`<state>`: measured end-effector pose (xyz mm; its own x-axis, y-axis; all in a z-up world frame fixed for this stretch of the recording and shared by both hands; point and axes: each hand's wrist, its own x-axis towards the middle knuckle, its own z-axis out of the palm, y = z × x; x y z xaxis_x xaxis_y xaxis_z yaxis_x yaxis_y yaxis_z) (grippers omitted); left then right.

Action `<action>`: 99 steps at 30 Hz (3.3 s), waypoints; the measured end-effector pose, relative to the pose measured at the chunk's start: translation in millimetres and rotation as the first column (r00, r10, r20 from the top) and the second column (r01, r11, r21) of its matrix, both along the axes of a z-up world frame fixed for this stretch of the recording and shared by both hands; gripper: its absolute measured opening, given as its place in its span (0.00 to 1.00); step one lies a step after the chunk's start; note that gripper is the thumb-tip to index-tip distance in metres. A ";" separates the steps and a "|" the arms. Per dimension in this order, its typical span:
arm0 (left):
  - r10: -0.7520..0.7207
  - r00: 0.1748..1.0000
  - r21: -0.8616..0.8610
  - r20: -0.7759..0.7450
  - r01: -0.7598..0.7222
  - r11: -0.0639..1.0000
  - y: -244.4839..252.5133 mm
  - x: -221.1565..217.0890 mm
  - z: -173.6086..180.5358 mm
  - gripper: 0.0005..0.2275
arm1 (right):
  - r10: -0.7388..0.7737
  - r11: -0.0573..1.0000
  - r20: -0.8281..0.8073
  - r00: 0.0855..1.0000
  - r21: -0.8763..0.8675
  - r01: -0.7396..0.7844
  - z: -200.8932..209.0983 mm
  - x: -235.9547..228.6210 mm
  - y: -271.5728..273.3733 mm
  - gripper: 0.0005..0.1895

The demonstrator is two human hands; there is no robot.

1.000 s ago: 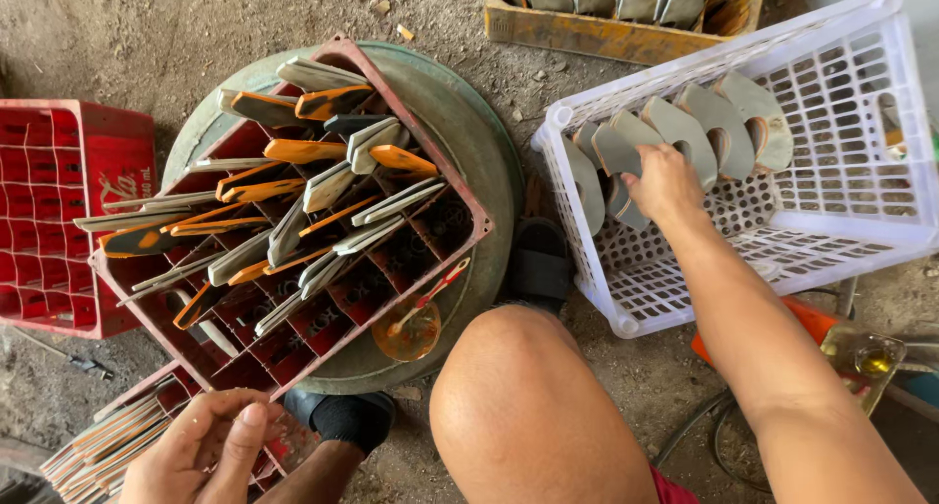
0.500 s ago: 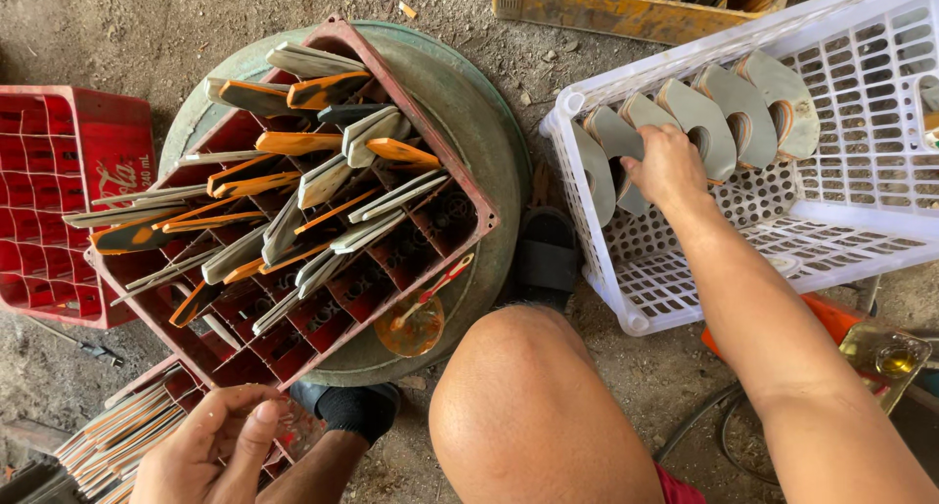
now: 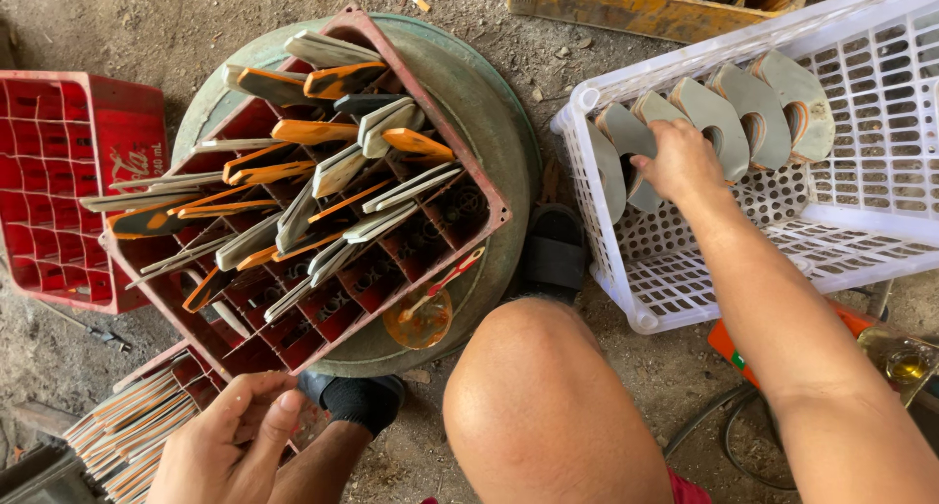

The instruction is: The person sits on the ground and repeatedly picks up orange and gray metal pieces from a crate, aligns them together, and places the assembled pairs into a white basket. The process is repeated for multiple units.

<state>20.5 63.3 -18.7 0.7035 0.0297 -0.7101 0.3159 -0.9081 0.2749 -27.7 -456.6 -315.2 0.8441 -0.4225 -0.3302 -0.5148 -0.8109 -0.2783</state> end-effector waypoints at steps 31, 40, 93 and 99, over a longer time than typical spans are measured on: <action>-0.214 0.946 -0.197 0.242 0.264 0.944 82.0 -11.3 21.5 0.09 | 0.811 0.535 -0.168 0.561 -0.175 -0.827 335.3 129.2 349.9 0.15; -0.037 0.959 -0.366 0.281 0.143 0.920 118.9 -11.7 28.4 0.12 | 0.894 0.441 0.225 0.388 -0.284 -0.852 284.3 131.3 349.4 0.10; -0.092 0.958 -0.301 0.272 0.176 0.937 92.0 13.1 23.3 0.18 | 0.991 0.137 0.055 0.126 -0.362 -0.922 264.9 136.9 353.7 0.09; -0.135 0.949 -0.301 0.284 0.222 0.928 84.5 16.1 23.2 0.18 | 0.973 0.213 -0.054 0.225 -0.173 -0.962 263.6 148.5 357.2 0.14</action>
